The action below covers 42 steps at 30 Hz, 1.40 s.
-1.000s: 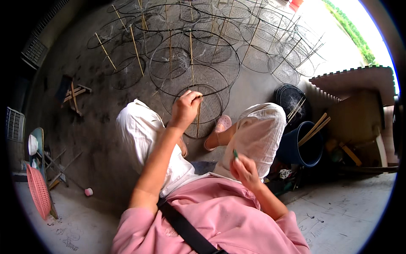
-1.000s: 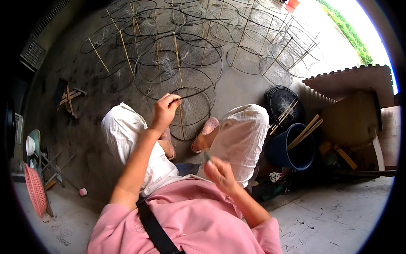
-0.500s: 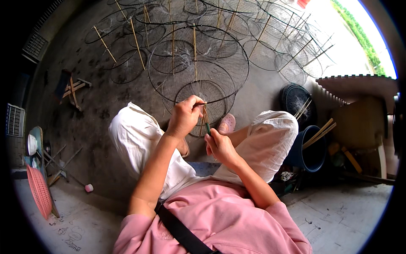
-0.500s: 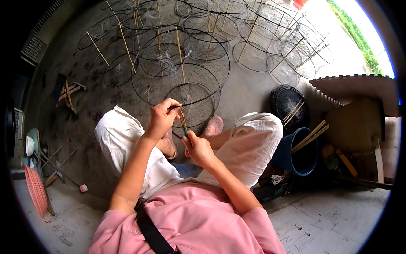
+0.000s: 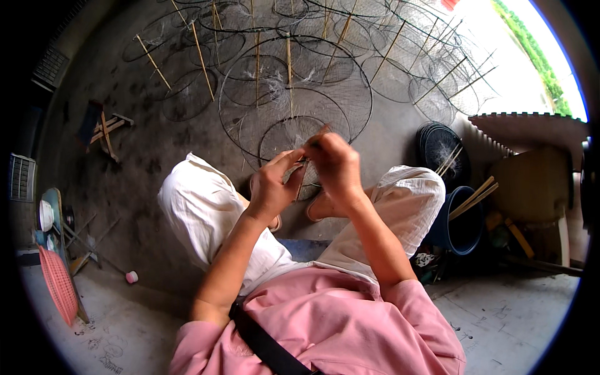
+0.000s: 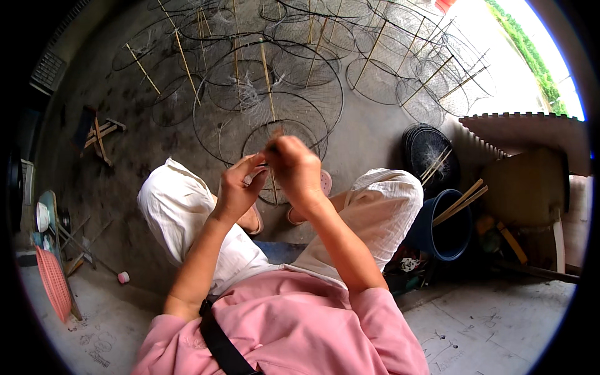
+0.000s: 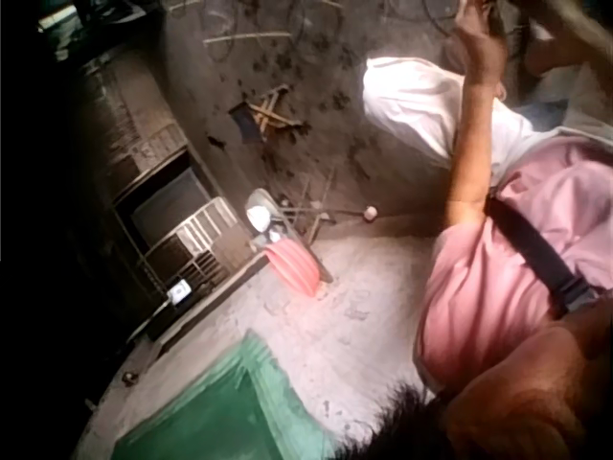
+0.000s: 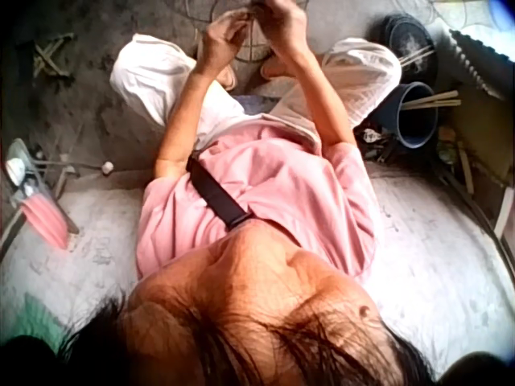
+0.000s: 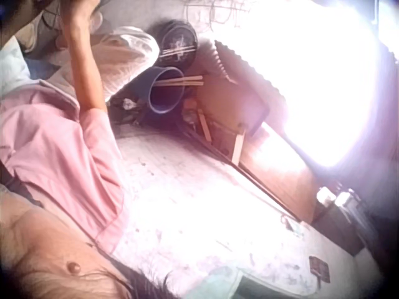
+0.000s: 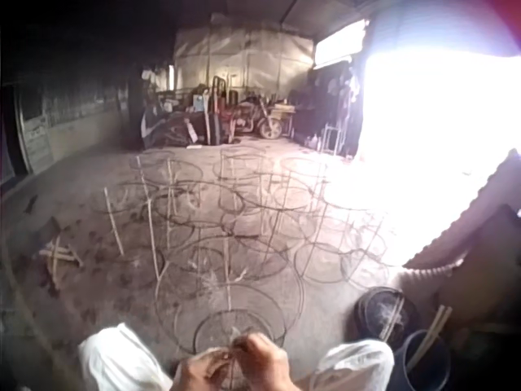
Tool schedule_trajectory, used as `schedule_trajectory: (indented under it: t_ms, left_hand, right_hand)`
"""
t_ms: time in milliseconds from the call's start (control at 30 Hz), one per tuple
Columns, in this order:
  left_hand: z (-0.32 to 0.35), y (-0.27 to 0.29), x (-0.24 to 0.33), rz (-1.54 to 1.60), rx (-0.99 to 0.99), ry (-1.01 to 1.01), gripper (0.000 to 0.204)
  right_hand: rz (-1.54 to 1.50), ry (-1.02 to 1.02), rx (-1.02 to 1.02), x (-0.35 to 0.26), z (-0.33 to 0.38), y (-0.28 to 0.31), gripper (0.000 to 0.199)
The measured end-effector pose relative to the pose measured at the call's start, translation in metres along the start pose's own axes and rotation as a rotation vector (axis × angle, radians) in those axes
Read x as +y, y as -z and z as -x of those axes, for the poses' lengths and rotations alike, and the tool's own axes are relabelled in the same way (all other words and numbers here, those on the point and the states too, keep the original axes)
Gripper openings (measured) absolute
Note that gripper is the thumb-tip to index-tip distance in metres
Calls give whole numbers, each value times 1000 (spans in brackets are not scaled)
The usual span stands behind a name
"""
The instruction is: The person assembles a fishing trap by inserting thin bamboo sticks into the wire mesh frame to provide structure and support.
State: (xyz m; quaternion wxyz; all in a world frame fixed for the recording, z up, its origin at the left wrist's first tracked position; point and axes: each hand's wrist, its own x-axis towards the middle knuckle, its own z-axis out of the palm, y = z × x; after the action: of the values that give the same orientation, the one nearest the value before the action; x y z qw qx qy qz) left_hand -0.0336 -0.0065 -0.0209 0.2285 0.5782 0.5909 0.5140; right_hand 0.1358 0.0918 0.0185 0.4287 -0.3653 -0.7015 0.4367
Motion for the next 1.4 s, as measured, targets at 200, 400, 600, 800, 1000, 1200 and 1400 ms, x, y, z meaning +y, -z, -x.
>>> schedule_trajectory:
  t_ms: [200, 400, 600, 800, 1000, 1200, 1400]
  left_hand:
    - [-6, 10, 5, 98, -53, 20, 36]
    - [-3, 5, 1, 96, -35, 11, 36]
    - [1, 8, 15, 74, 32, -40, 19]
    - [-20, -6, -9, 0, 229, 90, 10]
    - [-35, -16, -31, 66, 354, 74, 11]
    - [-3, 20, 4, 171, 31, 166, 13]
    - [-14, -12, -6, 68, 68, 96, 9]
  right_hand:
    - [379, 147, 74, 45, 48, 53, 14]
    - [766, 51, -196, 61, 102, 14, 27]
    - [-560, -105, 93, -7, 71, 35, 38]
    - [-374, -23, -234, -50, 62, 103, 21]
    - [-673, -278, -565, -96, 237, 95, 53]
    - [-445, -138, -290, -88, 163, 82, 31]
    - [292, -57, -457, 15, 123, 30, 22]
